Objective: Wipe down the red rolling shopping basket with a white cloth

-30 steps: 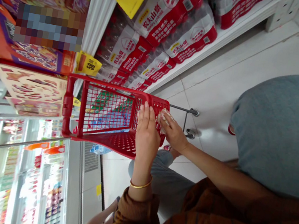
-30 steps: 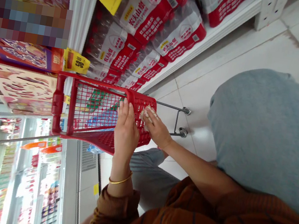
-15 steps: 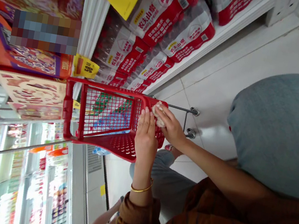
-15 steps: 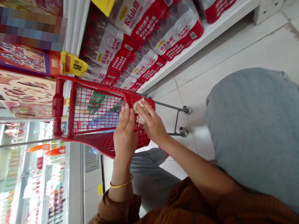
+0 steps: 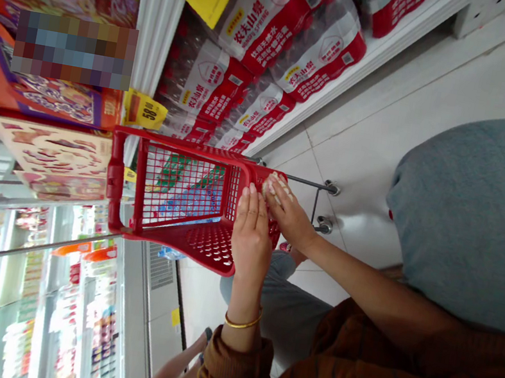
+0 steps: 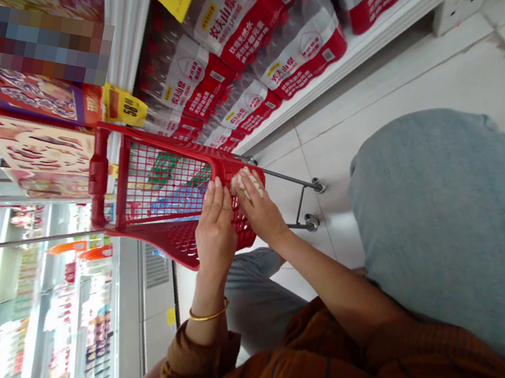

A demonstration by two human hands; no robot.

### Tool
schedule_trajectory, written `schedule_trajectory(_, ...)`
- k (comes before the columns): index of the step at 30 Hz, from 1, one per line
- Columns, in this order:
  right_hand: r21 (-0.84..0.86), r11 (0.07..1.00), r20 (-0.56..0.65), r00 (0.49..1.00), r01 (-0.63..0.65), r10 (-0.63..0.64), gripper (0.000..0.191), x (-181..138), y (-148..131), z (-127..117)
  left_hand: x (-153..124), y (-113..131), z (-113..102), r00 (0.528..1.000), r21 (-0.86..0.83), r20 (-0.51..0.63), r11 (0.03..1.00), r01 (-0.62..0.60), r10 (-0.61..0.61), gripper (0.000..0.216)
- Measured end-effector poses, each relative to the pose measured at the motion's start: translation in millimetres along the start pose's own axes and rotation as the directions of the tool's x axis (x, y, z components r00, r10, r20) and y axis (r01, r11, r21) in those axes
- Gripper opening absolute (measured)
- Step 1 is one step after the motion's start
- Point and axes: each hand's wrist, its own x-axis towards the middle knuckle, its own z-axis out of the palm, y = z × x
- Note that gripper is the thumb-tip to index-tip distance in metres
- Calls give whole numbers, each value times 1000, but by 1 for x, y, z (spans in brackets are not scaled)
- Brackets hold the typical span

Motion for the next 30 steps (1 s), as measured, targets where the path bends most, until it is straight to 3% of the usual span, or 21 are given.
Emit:
schedule_trajectory(8,-28,999,-26,999,-38,37,52,-17,16,7,0,11,3,998,37,-38,998,51,-49,48)
schedule_trajectory(19,8,979,-111,972,-206,206,54,-42,41,25,-1,29,20,952,-12,-154,964,266,-264,43)
schedule_trajectory(26,81,956,-139,947,-281,290,65,-33,27,19,-1,28,25,939,-60,-178,956,289,-295,43)
schedule_trajectory(30,104,969,-143,961,-224,237,61,-14,6,6,-2,27,25,933,-91,-177,949,301,-313,42)
